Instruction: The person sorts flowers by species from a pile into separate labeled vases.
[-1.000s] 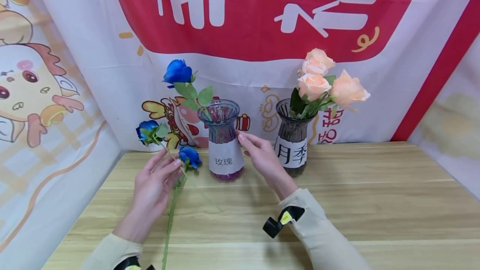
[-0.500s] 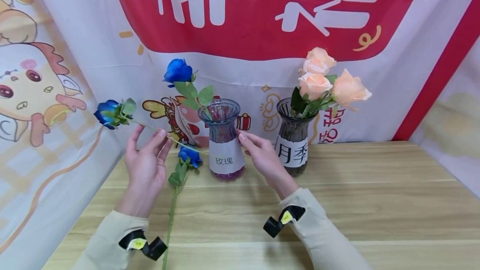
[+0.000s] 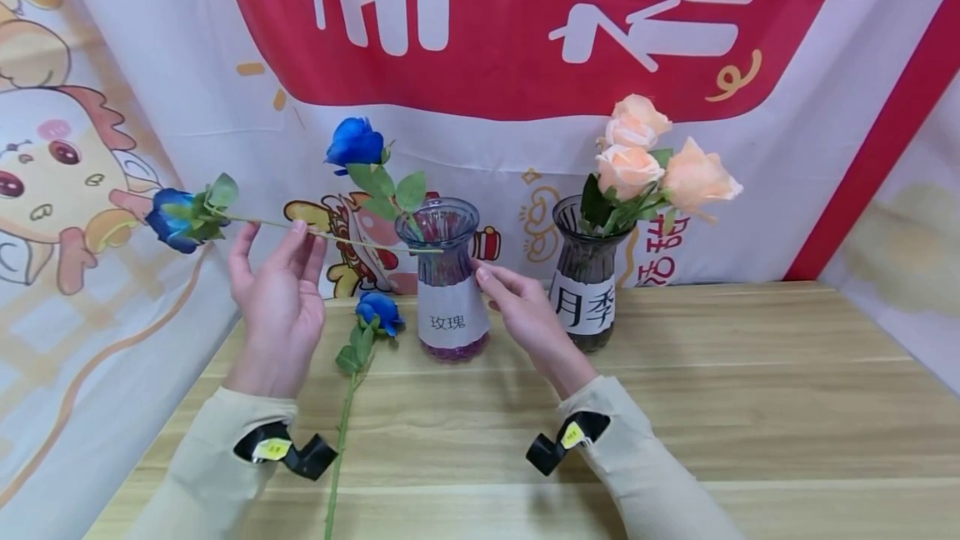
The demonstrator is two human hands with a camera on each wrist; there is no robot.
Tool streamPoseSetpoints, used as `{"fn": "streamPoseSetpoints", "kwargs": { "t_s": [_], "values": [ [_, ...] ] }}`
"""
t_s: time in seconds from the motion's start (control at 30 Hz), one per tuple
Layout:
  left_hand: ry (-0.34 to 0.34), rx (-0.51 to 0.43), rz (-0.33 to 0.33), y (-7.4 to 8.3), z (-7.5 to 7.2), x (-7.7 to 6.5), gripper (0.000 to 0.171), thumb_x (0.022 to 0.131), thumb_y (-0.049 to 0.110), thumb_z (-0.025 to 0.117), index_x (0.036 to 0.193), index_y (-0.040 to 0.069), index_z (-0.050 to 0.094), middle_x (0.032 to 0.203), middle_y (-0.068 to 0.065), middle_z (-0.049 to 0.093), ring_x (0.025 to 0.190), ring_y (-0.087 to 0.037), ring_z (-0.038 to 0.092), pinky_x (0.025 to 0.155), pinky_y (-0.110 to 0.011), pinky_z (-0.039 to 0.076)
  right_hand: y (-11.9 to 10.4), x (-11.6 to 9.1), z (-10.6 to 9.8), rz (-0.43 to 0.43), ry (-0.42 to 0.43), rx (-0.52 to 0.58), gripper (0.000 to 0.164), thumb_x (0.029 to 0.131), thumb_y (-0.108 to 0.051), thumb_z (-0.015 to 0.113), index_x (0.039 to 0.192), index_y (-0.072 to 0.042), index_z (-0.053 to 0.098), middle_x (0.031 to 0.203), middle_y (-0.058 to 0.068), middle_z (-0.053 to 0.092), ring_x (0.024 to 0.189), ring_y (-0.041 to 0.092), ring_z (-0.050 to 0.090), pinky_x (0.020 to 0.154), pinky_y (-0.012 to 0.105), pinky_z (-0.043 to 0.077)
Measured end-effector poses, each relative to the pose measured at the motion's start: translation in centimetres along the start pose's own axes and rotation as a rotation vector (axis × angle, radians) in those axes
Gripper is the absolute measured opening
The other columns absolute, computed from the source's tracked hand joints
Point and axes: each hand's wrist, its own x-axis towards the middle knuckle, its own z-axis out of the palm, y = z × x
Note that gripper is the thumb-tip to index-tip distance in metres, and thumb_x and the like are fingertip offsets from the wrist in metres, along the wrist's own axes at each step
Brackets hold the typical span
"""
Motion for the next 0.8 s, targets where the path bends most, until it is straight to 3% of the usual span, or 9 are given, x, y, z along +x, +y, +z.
{"fn": "streamPoseSetpoints", "kwargs": {
  "t_s": [0.17, 0.4, 0.8],
  "values": [
    [0.041, -0.035, 0.0, 0.0, 0.7, 0.3, 0.078, 0.086, -0.006, 0.083, 0.142, 0.034, 0.046, 0.123, -0.009, 0.063, 0.108, -0.023, 0.069, 0.095, -0.029, 0.063, 0.2, 0.1, 0.0, 0.002, 0.002, -0.003, 0.044, 0.111, -0.041, 0.054, 0.151, -0.023, 0.061, 0.161, -0.004, 0.054, 0.153, 0.02, 0.047, 0.124, 0.048, 0.042],
    [0.072, -0.059, 0.025, -0.9, 1.7, 0.4, 0.076, 0.087, -0.008, 0.081, 0.138, 0.036, 0.047, 0.114, -0.01, 0.064, 0.104, -0.025, 0.068, 0.101, -0.033, 0.061, 0.2, 0.0, 0.0, -0.001, 0.005, -0.006, 0.044, 0.111, -0.041, 0.055, 0.151, -0.024, 0.061, 0.163, -0.004, 0.053, 0.153, 0.021, 0.047, 0.124, 0.048, 0.042],
    [0.051, 0.033, 0.107, -2.2, 2.8, 0.5, 0.075, 0.089, 0.0, 0.082, 0.142, 0.04, 0.046, 0.119, -0.01, 0.063, 0.108, -0.024, 0.067, 0.099, -0.03, 0.06, 0.2, 0.0, -0.1, -0.001, -0.02, -0.008, 0.046, 0.11, -0.044, 0.055, 0.152, -0.026, 0.059, 0.164, -0.005, 0.05, 0.155, 0.021, 0.044, 0.126, 0.049, 0.04]
  ]
}}
